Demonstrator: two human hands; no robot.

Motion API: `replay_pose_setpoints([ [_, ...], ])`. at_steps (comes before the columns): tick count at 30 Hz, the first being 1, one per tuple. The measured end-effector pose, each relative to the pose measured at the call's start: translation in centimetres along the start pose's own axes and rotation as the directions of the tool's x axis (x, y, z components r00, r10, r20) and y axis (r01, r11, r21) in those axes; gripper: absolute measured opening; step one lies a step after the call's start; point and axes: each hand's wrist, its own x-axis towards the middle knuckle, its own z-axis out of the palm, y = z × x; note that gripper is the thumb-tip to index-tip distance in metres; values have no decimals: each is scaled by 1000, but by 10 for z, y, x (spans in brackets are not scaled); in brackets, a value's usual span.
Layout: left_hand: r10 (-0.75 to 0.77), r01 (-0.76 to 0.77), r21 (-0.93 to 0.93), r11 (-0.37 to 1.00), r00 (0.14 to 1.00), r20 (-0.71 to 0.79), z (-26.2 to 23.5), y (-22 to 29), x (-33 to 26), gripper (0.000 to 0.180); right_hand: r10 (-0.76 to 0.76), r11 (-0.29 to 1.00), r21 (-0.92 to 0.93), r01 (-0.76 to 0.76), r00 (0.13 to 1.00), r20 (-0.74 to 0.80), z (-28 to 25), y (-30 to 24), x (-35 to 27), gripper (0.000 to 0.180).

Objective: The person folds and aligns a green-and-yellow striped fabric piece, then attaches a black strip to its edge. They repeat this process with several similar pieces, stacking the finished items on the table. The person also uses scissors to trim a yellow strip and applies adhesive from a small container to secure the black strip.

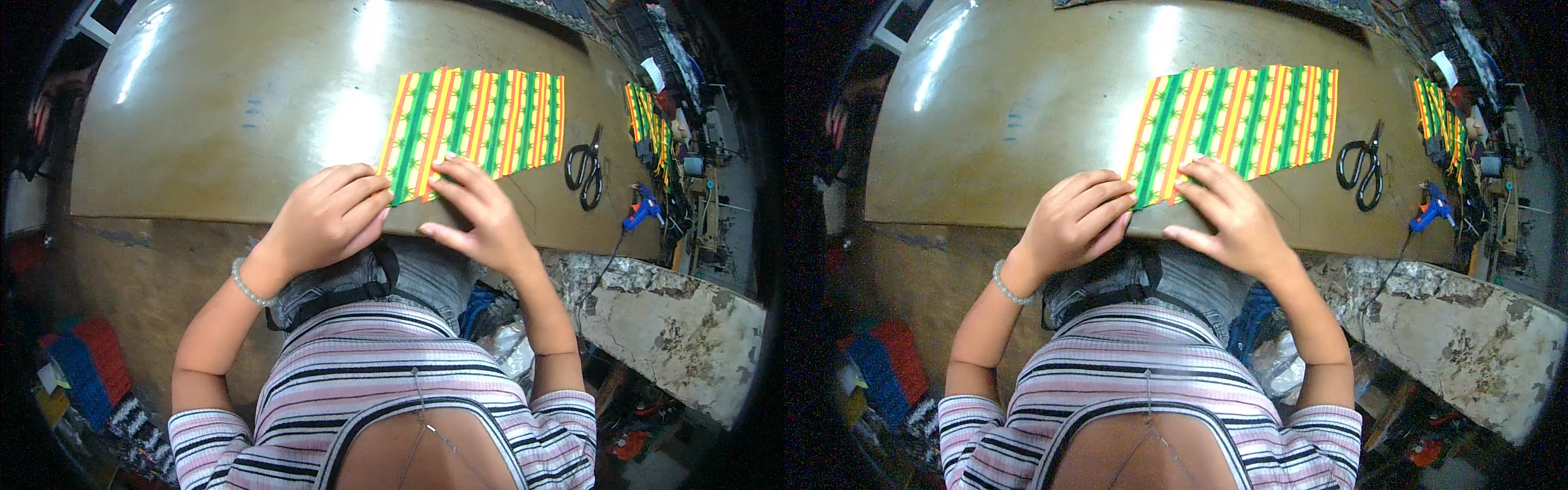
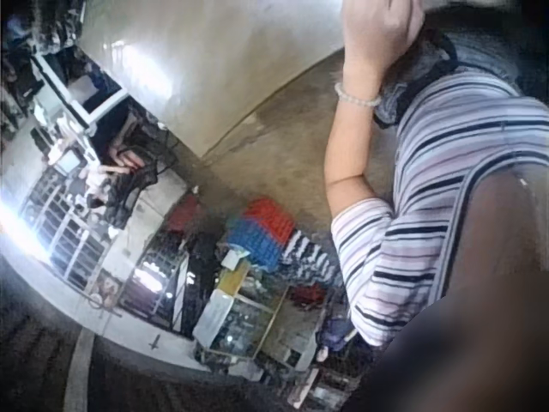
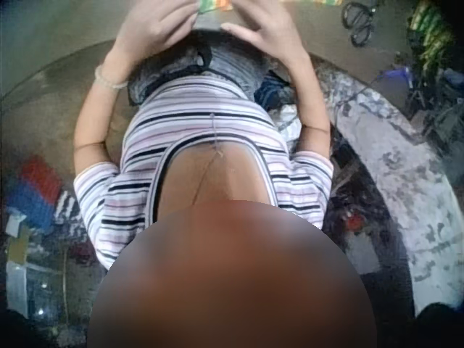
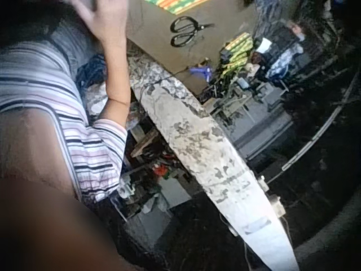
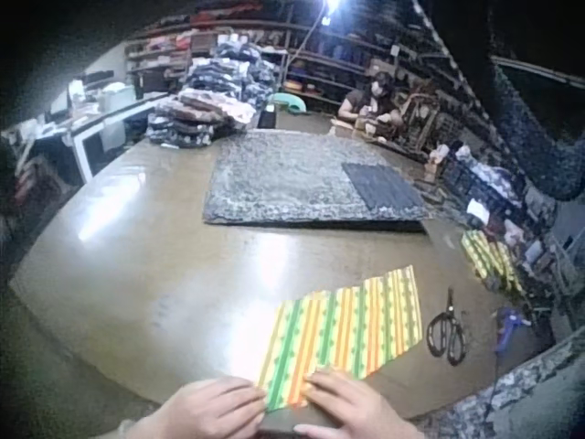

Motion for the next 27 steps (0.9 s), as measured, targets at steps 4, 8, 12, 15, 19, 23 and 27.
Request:
replay_pose_setpoints([
  [4,-47,45,23,999,997,59,-2,7,-5,29,-44,998,-51,45,999,22,6,-4,-10,56],
  [8,-129,121,93,988,988,87,4,15,-3,37,-9,999,-49,9,1000,-20,12,-7,-11,51],
  [12,-181,162,197,967,980,85,15,23,3,43,-28,996,-89,23,998,-61,16,-8,-9,47],
  [15,-225,205,226,952,972,64,19,29,4,39,-16,996,-84,10,998,-67,17,-8,-9,46],
  [19,-284,255,229,939,953,105,18,37,5,37,0,997,-74,-5,998,-65,19,-8,-11,46],
  [23,-305,264,263,928,943,130,18,42,8,38,-24,995,-101,15,996,-87,21,-10,-11,49],
  [27,-313,264,254,930,933,178,18,45,7,40,-11,994,-110,2,996,-84,23,-11,-13,50],
])
